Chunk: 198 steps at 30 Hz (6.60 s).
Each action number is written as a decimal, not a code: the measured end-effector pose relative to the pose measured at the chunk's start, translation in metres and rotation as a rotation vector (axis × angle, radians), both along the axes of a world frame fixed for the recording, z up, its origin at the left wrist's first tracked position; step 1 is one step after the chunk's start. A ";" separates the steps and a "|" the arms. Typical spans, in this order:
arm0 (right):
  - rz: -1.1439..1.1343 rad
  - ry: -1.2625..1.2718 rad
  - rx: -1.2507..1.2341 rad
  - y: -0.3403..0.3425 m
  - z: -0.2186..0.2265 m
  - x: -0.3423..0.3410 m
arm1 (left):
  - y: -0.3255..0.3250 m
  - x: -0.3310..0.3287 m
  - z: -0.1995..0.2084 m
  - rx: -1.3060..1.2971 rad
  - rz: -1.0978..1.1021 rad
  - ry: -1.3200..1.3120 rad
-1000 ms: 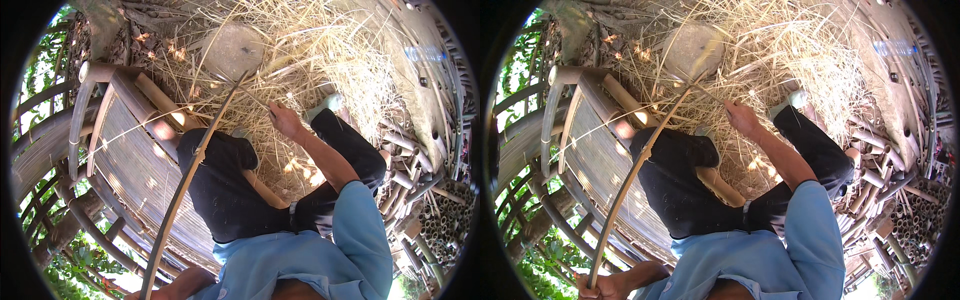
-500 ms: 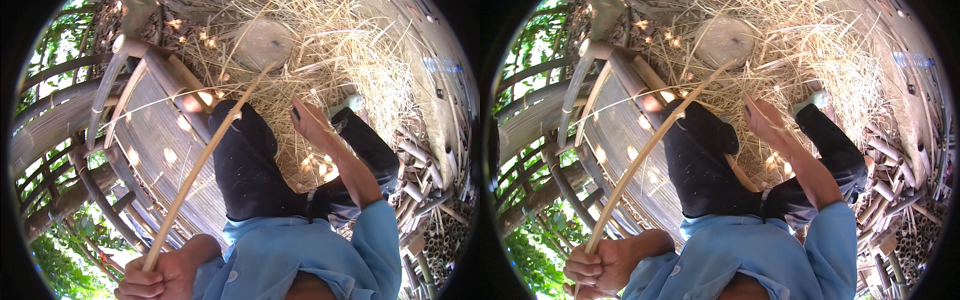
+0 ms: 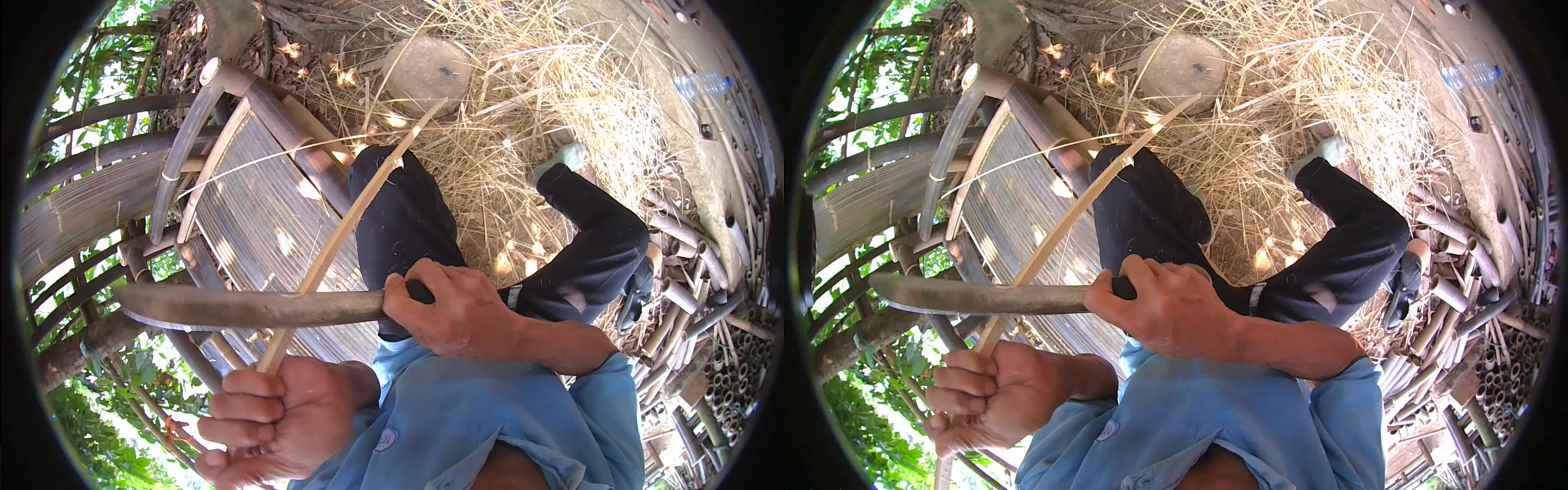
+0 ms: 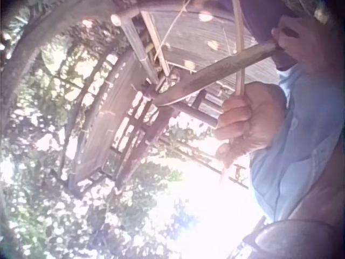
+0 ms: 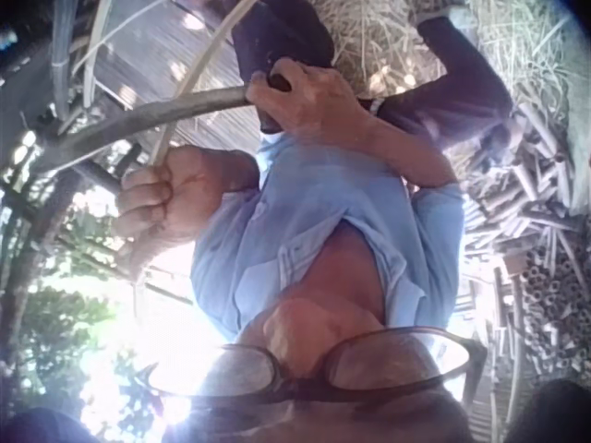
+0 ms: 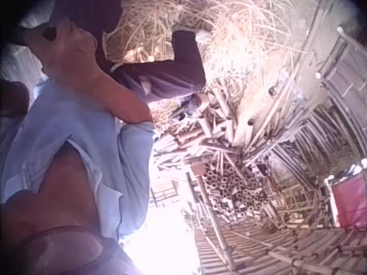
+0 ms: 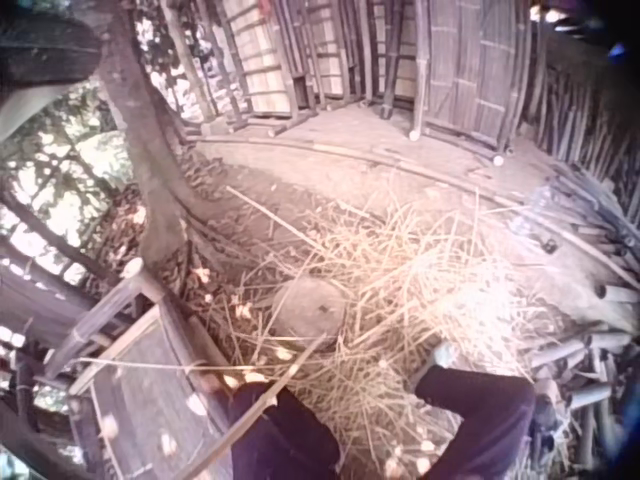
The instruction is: The person strips thin layers from a long bamboo pole using a large knife while sitting on a bamboo bench.
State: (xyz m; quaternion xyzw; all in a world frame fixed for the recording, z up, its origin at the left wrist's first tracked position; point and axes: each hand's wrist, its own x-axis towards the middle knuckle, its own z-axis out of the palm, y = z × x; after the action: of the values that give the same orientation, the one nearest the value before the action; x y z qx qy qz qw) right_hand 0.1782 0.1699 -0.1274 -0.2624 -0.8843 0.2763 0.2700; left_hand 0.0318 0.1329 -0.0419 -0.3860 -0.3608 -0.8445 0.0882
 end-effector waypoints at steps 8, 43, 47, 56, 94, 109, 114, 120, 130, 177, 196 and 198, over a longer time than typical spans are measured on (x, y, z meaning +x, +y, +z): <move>-0.047 -0.100 -0.011 0.007 -0.010 0.002 | 0.001 0.003 -0.001 -0.121 0.185 0.034; -0.247 -0.316 -0.223 0.149 -0.267 0.056 | 0.006 -0.015 -0.005 -0.062 0.376 0.041; -0.392 -0.299 -0.251 0.161 -0.350 0.079 | 0.013 -0.019 -0.005 0.121 0.047 0.002; -0.545 -0.524 -0.495 0.165 -0.341 0.098 | 0.025 -0.031 0.011 0.115 0.009 -0.041; -0.275 -0.227 -0.314 0.026 -0.068 0.001 | -0.015 -0.024 -0.010 0.123 -0.462 0.007; -0.348 -0.385 -0.302 0.128 -0.275 0.056 | 0.014 0.003 0.004 0.117 -0.139 -0.074; -0.548 -0.387 -0.559 0.153 -0.356 0.087 | 0.010 -0.005 0.004 0.033 -0.210 -0.013; -0.557 -0.378 -0.398 0.156 -0.395 0.126 | 0.071 -0.016 0.041 0.137 -0.416 -0.152; -0.938 -0.061 -0.233 0.194 -0.178 0.114 | 0.281 -0.007 -0.174 -0.890 -0.762 0.190; -0.695 -0.256 0.020 0.146 0.040 0.117 | 0.012 -0.006 -0.036 -1.326 -1.011 -0.159; -0.478 -0.110 0.193 0.065 0.011 0.070 | 0.039 0.001 -0.046 -1.289 -1.183 -0.173; -0.415 -0.051 0.235 0.059 0.012 0.068 | 0.037 0.008 -0.047 -1.296 -1.169 -0.204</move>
State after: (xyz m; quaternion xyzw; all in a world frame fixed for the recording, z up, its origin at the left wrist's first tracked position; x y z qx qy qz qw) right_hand 0.2466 0.2286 -0.1153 -0.4120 -0.8441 0.1033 0.3271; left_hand 0.0395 0.1696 -0.0885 -0.4058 -0.5200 -0.4136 -0.6276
